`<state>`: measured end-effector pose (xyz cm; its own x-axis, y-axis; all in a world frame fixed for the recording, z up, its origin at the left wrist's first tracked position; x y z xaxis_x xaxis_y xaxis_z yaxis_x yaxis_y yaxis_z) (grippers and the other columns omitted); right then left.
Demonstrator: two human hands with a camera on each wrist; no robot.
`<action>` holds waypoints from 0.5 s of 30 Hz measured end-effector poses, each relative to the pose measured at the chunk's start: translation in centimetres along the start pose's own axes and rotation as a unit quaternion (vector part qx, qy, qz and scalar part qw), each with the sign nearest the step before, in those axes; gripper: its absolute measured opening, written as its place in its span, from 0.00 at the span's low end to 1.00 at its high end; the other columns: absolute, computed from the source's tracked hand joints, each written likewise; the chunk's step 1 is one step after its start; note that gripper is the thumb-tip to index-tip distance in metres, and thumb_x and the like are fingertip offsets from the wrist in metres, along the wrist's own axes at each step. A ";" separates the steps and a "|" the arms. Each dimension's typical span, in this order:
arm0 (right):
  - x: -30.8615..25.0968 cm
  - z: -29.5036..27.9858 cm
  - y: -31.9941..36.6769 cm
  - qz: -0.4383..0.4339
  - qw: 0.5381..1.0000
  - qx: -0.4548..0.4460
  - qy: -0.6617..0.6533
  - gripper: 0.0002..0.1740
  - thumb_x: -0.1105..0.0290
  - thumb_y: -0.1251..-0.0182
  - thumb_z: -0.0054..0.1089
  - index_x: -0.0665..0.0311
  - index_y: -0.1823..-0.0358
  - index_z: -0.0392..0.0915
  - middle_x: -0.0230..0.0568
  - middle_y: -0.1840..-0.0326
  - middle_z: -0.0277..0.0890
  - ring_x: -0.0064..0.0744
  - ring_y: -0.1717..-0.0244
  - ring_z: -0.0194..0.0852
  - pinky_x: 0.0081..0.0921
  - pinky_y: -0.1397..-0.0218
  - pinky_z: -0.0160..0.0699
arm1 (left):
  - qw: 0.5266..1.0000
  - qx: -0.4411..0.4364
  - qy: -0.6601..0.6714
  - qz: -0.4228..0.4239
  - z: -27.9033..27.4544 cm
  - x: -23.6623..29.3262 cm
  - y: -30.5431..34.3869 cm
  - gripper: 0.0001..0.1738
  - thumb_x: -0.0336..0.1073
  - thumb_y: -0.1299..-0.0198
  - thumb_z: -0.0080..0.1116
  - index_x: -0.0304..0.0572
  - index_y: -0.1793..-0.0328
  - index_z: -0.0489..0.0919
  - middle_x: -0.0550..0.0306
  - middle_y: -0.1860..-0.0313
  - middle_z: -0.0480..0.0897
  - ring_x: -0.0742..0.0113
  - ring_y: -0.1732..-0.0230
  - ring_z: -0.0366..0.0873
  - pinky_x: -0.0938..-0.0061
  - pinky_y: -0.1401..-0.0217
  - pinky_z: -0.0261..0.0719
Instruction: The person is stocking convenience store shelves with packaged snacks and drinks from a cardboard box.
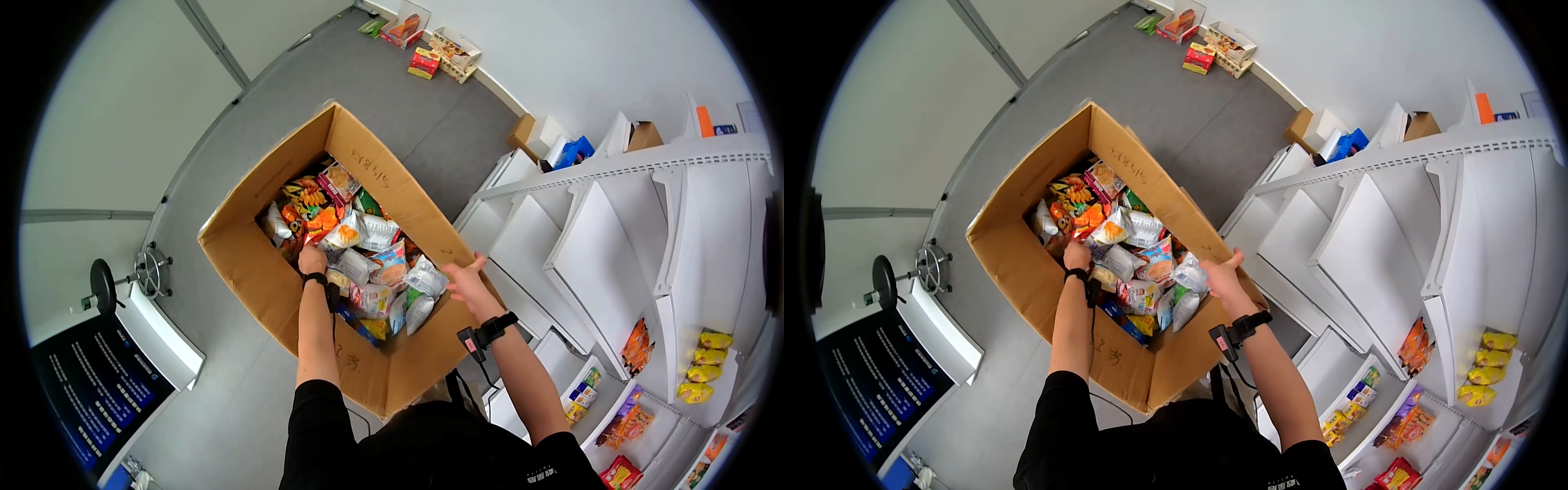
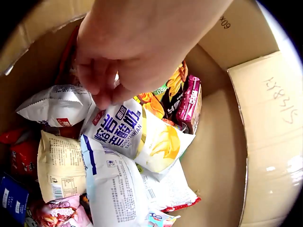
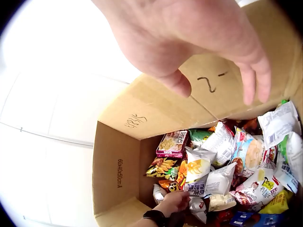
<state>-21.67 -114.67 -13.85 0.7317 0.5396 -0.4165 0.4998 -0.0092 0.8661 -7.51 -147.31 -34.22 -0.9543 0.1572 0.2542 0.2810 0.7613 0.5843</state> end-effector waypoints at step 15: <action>2.8 -3.4 2.6 -0.043 0.985 -0.113 -0.125 0.55 0.59 0.41 0.57 0.45 0.26 0.21 0.49 0.29 0.50 0.46 0.46 0.70 0.44 0.47 0.69 | 0.968 0.048 0.114 0.218 -4.7 2.2 10.3 0.08 0.35 0.43 0.54 0.40 0.59 0.77 0.46 0.70 0.81 0.48 0.64 0.80 0.59 0.60 0.75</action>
<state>-19.88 -110.30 -11.81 0.7959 0.3061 -0.5223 0.4704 0.2302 0.8519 -6.20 -142.09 -24.08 -0.6967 0.3414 0.6309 0.6307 0.7105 0.3121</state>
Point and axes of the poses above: each hand's wrist, its own y-axis away from the middle knuckle, its own z-axis out of the palm, x = y × z, the point moved 3 cm from there along -y, towards the middle knuckle
